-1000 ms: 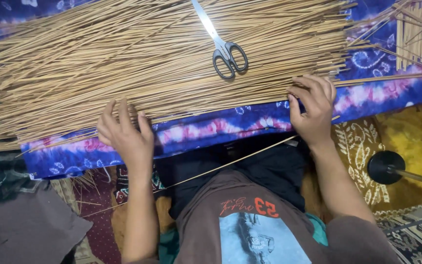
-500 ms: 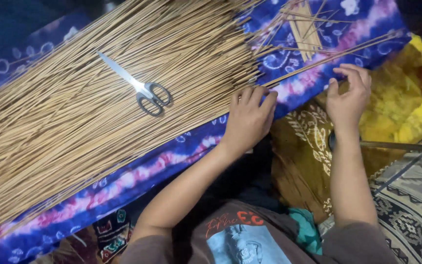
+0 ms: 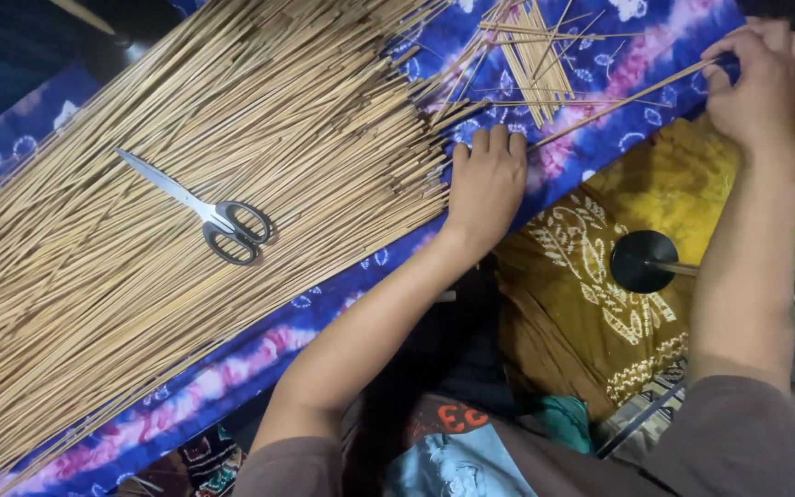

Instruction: The person is organizing and aligning thin wooden sticks into a bundle, using scissors to trim them as needed.

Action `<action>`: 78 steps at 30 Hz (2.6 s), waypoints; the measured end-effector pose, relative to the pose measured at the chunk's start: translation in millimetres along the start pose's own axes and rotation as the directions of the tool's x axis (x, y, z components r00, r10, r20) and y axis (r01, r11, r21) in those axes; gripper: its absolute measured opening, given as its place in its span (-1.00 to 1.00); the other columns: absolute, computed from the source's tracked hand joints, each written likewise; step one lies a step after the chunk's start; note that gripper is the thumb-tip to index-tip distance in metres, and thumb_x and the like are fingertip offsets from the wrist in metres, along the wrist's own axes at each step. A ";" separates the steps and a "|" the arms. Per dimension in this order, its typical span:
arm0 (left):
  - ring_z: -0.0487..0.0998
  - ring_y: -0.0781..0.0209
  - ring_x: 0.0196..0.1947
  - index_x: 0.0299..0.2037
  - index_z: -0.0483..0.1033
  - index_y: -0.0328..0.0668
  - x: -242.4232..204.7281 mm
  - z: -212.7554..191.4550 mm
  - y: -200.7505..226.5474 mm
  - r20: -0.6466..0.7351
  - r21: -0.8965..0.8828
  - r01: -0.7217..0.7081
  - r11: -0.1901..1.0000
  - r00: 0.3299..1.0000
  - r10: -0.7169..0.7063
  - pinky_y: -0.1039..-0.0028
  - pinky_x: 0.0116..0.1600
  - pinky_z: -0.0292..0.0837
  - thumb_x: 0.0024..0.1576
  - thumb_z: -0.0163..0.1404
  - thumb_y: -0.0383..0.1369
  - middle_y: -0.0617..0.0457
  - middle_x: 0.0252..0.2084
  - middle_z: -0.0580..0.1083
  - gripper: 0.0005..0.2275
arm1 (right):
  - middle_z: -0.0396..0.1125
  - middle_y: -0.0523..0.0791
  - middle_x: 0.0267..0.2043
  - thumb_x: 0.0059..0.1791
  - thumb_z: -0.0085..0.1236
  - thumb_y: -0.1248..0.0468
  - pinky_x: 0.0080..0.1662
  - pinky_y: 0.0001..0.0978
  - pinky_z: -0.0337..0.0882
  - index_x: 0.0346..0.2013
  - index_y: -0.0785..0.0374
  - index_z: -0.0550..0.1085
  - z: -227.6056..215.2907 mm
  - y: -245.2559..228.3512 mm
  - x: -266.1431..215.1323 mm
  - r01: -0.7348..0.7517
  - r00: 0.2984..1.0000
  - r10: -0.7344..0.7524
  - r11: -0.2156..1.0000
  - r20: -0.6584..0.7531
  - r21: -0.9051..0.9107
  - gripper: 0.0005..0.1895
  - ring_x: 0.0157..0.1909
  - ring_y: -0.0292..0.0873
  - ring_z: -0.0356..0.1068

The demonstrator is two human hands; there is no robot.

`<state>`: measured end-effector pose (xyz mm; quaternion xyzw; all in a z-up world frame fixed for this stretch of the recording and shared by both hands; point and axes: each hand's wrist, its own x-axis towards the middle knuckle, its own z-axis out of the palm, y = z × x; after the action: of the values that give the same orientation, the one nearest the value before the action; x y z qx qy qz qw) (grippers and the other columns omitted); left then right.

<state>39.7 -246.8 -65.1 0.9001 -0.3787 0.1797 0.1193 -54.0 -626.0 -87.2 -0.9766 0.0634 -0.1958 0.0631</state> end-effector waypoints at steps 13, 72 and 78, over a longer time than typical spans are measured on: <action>0.47 -0.06 -0.48 -0.27 0.35 -0.19 0.0 -23.7 -6.3 -0.015 -0.255 0.067 0.965 0.997 -0.074 0.23 -0.46 0.34 0.14 -0.12 -0.53 -0.05 -0.43 0.41 -0.96 | 0.16 0.23 0.15 -0.07 -0.27 0.75 0.10 -0.18 0.38 0.06 0.67 0.50 -3.9 -29.4 3.5 0.024 0.986 0.052 0.897 -0.159 0.442 -0.51 0.04 0.14 0.28; 0.42 -0.06 0.05 -0.02 0.54 -0.13 -222.8 -167.1 -236.2 -0.369 -0.228 0.357 0.906 0.829 -0.420 0.14 0.15 0.24 0.28 0.03 -0.26 -0.01 0.04 0.42 -0.82 | 0.15 -0.12 -0.60 -0.03 0.41 0.14 -0.23 -0.15 0.39 -0.52 0.22 0.40 1.8 -532.3 56.6 0.285 0.957 -0.261 0.768 -0.126 0.573 -0.63 -0.40 0.06 0.32; 0.43 -0.11 0.03 0.00 0.52 -0.18 -118.0 -136.4 -187.0 -0.321 -0.350 0.130 0.928 0.914 -0.249 0.09 0.14 0.30 0.26 0.04 -0.27 -0.07 0.05 0.43 -0.79 | 0.13 -0.11 -0.57 0.03 0.43 0.14 -0.24 -0.11 0.39 -0.50 0.23 0.40 4.4 -431.9 47.5 0.203 0.969 -0.107 0.856 -0.221 0.475 -0.60 -0.38 0.08 0.32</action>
<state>66.8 4.5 -4.9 0.8532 -0.2841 0.2645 0.3485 34.0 -207.6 -9.4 -0.9070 -0.0625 -0.3007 0.2882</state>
